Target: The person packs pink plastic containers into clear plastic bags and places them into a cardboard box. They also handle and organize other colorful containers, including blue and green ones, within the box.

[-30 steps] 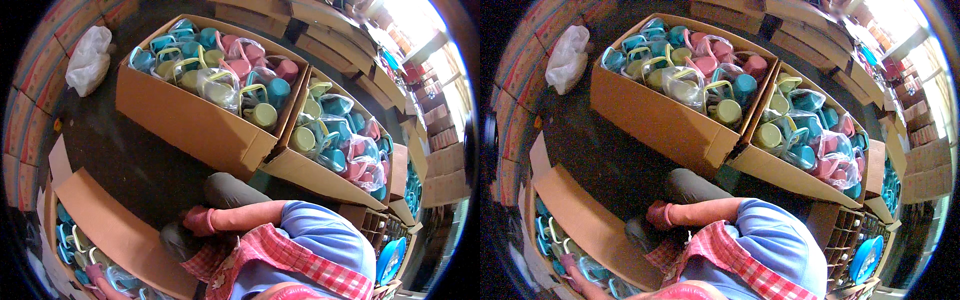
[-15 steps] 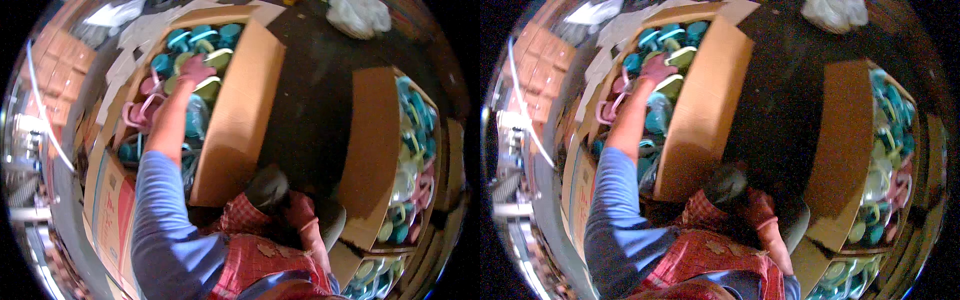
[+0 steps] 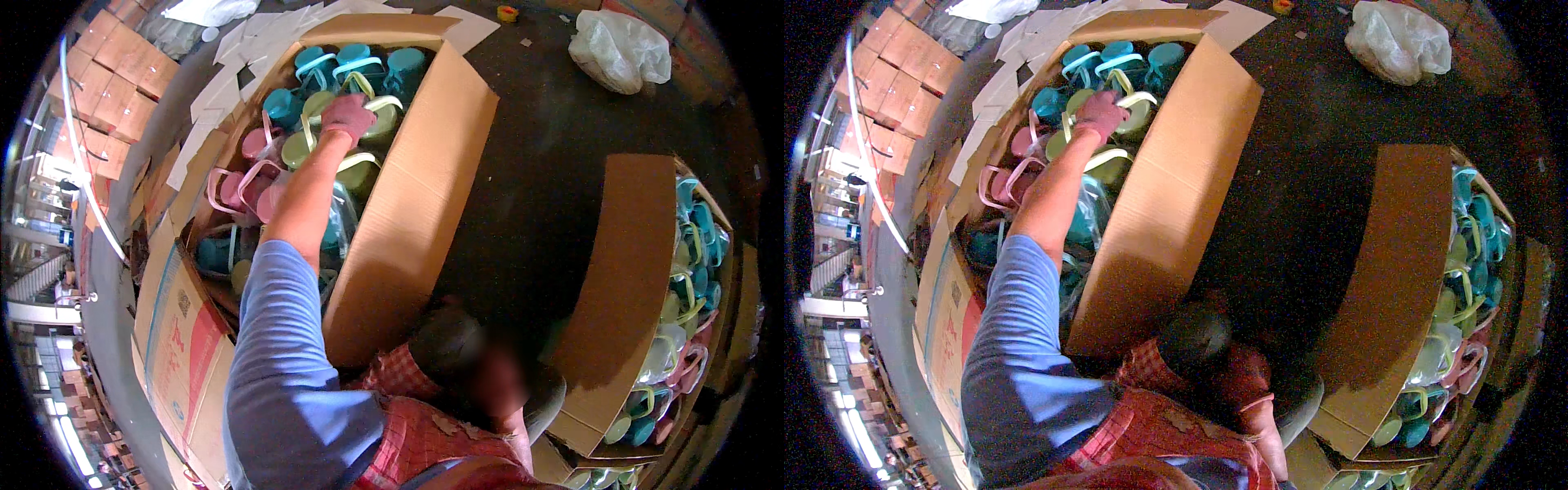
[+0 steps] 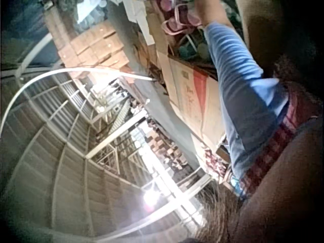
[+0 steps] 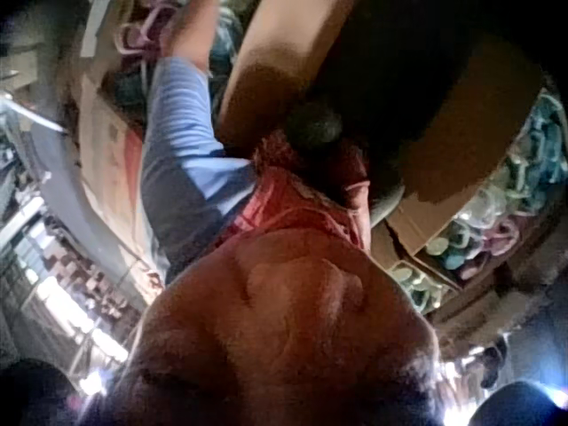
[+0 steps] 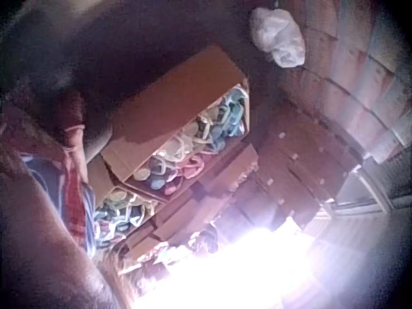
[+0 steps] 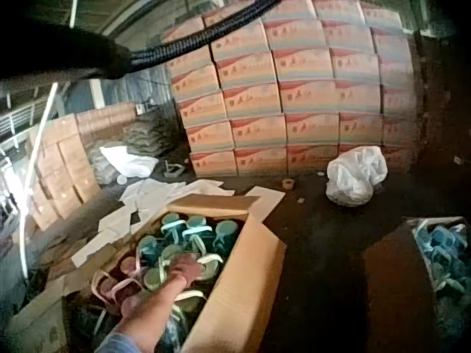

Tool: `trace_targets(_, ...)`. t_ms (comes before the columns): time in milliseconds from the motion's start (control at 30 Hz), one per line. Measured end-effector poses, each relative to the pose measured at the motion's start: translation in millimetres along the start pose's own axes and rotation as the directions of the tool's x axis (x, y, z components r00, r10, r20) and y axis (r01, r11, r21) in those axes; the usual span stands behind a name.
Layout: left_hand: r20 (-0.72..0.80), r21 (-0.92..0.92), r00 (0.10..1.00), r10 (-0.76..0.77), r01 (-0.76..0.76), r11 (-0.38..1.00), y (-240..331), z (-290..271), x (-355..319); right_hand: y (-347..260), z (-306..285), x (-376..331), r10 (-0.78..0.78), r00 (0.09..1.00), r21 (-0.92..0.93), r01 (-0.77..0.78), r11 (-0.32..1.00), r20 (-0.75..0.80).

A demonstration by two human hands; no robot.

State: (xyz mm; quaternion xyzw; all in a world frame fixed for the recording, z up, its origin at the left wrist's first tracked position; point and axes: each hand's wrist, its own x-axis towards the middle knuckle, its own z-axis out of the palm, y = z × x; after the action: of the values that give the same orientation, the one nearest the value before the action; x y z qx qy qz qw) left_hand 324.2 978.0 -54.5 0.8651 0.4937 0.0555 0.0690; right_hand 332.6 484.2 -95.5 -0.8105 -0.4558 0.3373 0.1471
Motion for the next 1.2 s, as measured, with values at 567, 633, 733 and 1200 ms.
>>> trace_targets(567, 0.235, -0.73, 0.962, -0.139, 0.269, 0.629, -37, 67, 126, 20, -4, 8, 0.105, 0.99, 0.055, -0.11, 0.992, 0.092)
trace_targets(633, 0.342, -0.852, 0.931, -0.125, 0.363, 0.377, -26, 59, 113, 41, 15, 1, 0.084, 0.995, 0.098, -0.089, 0.991, 0.052)
trace_targets(733, 0.301, -0.944, 0.936, -0.183, 0.32, 0.078, -30, 49, 93, 52, 35, -12, 0.114, 0.993, 0.248, -0.11, 0.963, -0.004)
trace_targets(1200, 0.034, -0.683, 0.956, -0.29, 0.234, 0.692, -139, 29, 92, -9, -42, 26, -0.081, 0.989, 0.23, 0.051, 0.972, 0.122)
